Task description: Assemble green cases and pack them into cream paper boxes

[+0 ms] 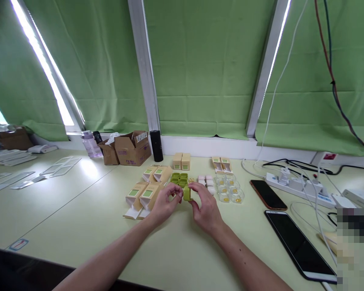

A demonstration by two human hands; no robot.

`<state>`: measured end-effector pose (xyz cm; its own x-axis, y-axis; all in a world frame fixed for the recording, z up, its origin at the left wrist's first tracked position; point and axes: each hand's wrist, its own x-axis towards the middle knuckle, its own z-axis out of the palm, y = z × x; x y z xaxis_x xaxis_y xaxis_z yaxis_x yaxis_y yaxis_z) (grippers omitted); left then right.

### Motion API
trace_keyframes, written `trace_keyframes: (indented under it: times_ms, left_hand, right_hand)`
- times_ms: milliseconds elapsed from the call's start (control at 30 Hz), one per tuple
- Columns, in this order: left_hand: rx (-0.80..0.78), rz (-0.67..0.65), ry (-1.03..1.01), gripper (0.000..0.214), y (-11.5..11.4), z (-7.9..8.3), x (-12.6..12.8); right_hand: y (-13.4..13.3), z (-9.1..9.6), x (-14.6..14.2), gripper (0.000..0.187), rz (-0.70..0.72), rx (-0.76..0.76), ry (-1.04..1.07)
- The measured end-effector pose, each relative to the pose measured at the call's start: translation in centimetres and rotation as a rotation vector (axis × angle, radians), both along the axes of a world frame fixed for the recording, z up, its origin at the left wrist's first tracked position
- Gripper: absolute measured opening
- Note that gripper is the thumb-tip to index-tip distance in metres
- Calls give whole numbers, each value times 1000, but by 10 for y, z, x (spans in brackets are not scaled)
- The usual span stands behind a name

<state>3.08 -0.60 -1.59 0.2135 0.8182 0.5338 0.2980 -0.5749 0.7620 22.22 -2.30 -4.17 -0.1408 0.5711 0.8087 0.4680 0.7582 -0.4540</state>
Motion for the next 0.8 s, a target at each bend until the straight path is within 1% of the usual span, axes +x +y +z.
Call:
trace_keyframes:
  times_ms: [800]
  left_hand:
    - [-37,-4,-31,15,3,-3,-1]
  right_hand:
    - [1,2,1,42,3,-2,20]
